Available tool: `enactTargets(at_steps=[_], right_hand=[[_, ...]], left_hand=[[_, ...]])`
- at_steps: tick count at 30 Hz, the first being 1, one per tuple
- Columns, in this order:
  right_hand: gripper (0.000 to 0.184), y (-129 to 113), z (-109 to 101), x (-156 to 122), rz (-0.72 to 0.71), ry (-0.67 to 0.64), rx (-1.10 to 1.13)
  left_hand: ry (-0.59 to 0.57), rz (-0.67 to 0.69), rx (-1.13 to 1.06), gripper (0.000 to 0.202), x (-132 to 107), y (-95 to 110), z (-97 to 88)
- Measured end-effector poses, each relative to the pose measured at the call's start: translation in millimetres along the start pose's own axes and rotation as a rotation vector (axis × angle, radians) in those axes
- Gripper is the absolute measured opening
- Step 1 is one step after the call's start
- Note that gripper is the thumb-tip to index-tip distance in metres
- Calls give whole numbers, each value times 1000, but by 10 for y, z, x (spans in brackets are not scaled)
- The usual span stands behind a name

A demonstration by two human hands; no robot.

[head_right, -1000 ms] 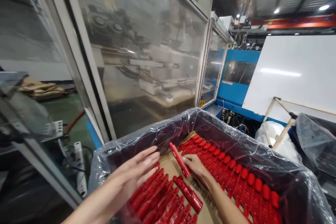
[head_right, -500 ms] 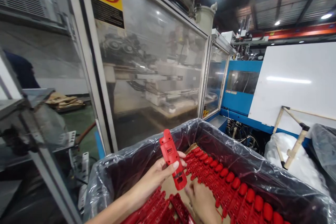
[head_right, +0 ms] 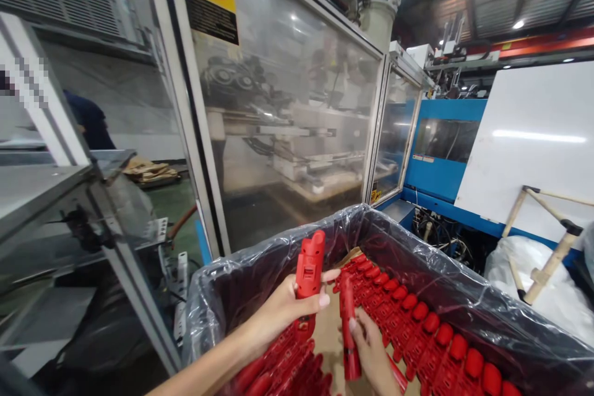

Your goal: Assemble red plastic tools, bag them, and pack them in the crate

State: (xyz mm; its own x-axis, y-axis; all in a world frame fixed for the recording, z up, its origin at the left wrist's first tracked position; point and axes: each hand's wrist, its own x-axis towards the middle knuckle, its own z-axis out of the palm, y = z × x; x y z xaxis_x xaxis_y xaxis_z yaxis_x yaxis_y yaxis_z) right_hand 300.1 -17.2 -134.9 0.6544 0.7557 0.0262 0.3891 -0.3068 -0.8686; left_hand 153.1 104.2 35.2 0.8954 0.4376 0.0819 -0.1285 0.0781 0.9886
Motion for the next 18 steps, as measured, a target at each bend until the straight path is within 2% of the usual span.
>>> enactTargets(at_steps=[3,5,7,11,18], right_hand=[[60,-387,-122,-67,-69,-33,502],[56,-683,-139,-127,-94,-43,919],[51,-939,-113,-169,-99,-11,1155],[46,-1211,-35,-185,-109,58,1247],[39,-1201,-36,-195,-198,98,1080]], left_hand=[[-1,20,-21,31,9,6,10],[-23,29,-34,41,1,10,11],[-56,36,-43,52,-13,8,7],[-76,29,-45,44,-36,-21,-17],[-135,21,-50,43,-21,-80,-60]])
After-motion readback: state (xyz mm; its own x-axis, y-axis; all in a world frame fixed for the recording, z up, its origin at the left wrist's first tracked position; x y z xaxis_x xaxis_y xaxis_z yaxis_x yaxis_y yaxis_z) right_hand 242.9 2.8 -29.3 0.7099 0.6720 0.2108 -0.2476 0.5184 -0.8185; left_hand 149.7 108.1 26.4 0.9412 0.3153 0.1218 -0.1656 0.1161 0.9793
